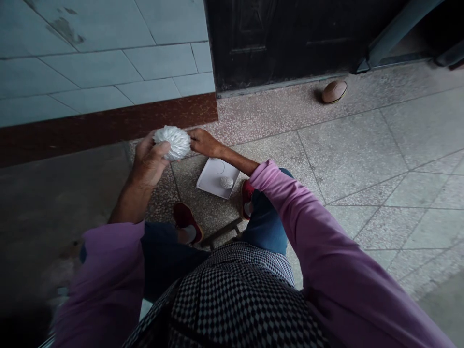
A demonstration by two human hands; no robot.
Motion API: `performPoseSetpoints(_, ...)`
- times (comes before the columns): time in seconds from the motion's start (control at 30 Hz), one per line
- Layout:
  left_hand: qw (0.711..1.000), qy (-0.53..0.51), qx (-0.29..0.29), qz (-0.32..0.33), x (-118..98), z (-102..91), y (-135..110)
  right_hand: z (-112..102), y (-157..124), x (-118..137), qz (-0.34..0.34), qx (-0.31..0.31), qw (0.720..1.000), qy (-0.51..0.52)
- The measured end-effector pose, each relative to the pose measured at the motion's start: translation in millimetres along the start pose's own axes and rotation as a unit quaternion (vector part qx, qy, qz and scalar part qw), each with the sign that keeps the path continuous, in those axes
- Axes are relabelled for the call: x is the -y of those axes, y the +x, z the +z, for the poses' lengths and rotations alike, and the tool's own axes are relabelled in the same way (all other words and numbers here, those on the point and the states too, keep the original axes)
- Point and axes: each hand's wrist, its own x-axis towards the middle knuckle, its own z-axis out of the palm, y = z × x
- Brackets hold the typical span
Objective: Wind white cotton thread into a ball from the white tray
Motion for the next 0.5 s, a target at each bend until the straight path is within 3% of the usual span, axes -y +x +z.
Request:
performPoseSetpoints(0.13,0.994,-0.025,-0.101,0.016,2,-18.0,12,10,-14,7,-0.039,0.062,0.997,-0.027)
performPoseSetpoints(0.23,0.99,0.032,-0.133,0.031,3,-30.0,16,8,-26,21,-0.063,0.137,0.989,0.007)
performPoseSetpoints(0.3,0.986,0.096,-0.132,0.042,2,-33.5,15,1,-31,32,-0.055,0.154,0.986,0.043)
performPoseSetpoints(0.37,0.983,0.152,-0.098,0.038,-1,-32.0,12,-10,-34,43,-0.035,0.122,0.989,0.076)
performPoseSetpoints(0.5,0.985,0.172,0.015,0.02,-10,-18.0,0,-30,-30,57,0.017,-0.021,0.995,0.092)
